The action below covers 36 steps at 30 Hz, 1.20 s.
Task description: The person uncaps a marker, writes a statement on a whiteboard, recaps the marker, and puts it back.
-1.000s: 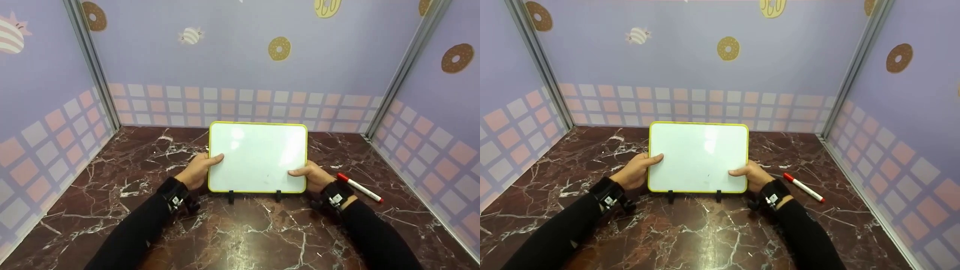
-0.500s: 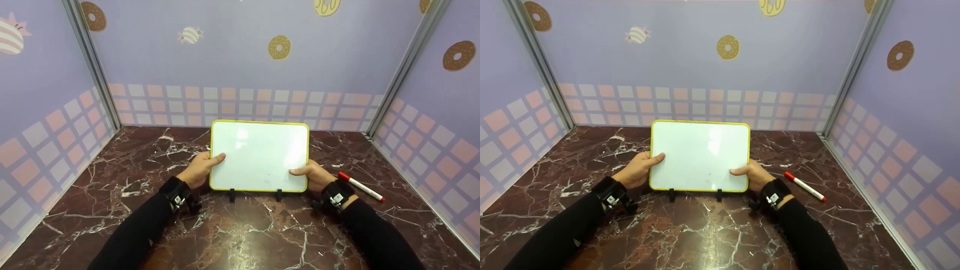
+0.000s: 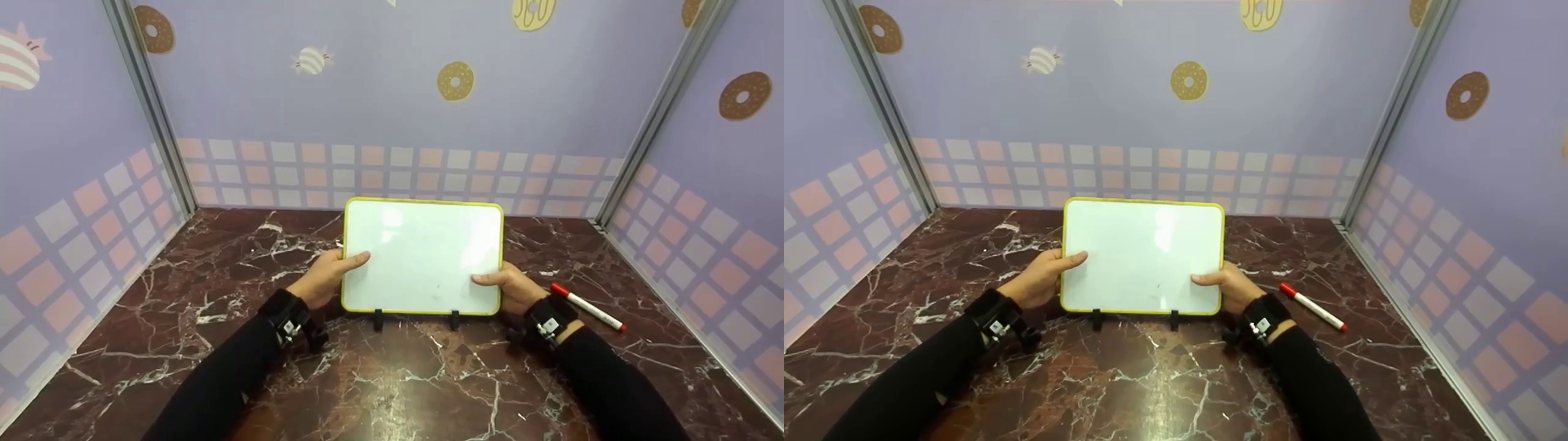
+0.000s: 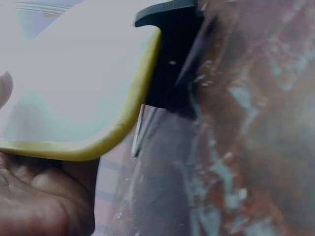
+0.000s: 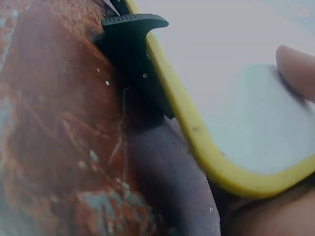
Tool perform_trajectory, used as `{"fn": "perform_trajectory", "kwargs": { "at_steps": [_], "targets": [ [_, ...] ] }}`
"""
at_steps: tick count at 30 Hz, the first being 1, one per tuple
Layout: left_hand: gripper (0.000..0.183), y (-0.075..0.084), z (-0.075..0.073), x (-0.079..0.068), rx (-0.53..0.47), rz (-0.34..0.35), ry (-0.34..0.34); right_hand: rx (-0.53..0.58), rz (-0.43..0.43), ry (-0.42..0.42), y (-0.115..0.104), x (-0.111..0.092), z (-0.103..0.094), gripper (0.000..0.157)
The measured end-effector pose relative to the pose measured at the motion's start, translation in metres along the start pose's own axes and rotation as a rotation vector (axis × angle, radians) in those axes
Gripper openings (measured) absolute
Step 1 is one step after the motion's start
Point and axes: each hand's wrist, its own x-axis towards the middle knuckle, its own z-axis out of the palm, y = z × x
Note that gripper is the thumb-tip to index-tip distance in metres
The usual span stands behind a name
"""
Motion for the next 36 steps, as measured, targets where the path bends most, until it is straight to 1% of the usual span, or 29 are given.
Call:
{"fn": "perform_trajectory", "kwargs": {
  "at_steps": [2, 4, 6, 8, 11, 13, 18, 22, 24, 26, 28, 30, 32, 34, 36],
  "targets": [
    [0.041, 0.002, -0.001, -0.001, 0.008, 0.0, -0.002, -0.009, -0.009, -0.01, -0.002, 0.0, 0.0, 0.035],
    [0.044, 0.003, -0.003, -0.002, 0.01, 0.003, 0.0, -0.018, -0.022, -0.002, -0.004, -0.001, -0.001, 0.032],
    [0.046, 0.004, -0.004, -0.001, 0.013, 0.005, 0.004, -0.026, -0.027, 0.026, -0.005, -0.002, -0.002, 0.027],
    [0.047, 0.006, -0.006, -0.002, 0.019, 0.008, 0.012, -0.038, -0.032, 0.065, -0.007, -0.004, -0.004, 0.027],
    [0.049, 0.01, -0.007, -0.003, 0.034, 0.011, 0.023, -0.069, -0.051, 0.139, -0.009, -0.005, -0.006, 0.037],
    [0.049, 0.012, -0.007, -0.003, 0.043, 0.011, 0.023, -0.101, -0.083, 0.17, -0.01, -0.007, -0.008, 0.045],
    [0.047, 0.009, -0.004, -0.003, 0.044, 0.009, 0.011, -0.213, -0.157, 0.287, -0.018, -0.012, -0.019, 0.059],
    [0.045, 0.007, -0.003, -0.003, 0.04, 0.016, 0.004, -0.37, -0.162, 0.417, -0.027, -0.019, -0.031, 0.072],
    [0.044, 0.007, -0.003, -0.003, 0.041, 0.019, 0.005, -0.507, -0.156, 0.475, -0.032, -0.025, -0.039, 0.073],
    [0.043, 0.008, -0.002, -0.003, 0.04, 0.021, 0.008, -0.649, -0.148, 0.535, -0.037, -0.031, -0.046, 0.069],
    [0.042, 0.008, -0.002, -0.003, 0.038, 0.022, 0.009, -0.825, -0.14, 0.585, -0.041, -0.038, -0.053, 0.064],
    [0.042, 0.007, -0.002, -0.003, 0.036, 0.02, 0.006, -0.999, -0.125, 0.614, -0.044, -0.044, -0.061, 0.061],
    [0.042, 0.007, -0.002, -0.003, 0.031, 0.017, 0.003, -1.133, -0.103, 0.622, -0.048, -0.051, -0.068, 0.061],
    [0.042, 0.006, -0.002, -0.003, 0.025, 0.017, 0.001, -1.228, -0.066, 0.619, -0.05, -0.057, -0.075, 0.066],
    [0.042, 0.006, -0.001, -0.003, 0.022, 0.02, -0.001, -1.285, -0.016, 0.61, -0.052, -0.062, -0.081, 0.072]
  ]
}}
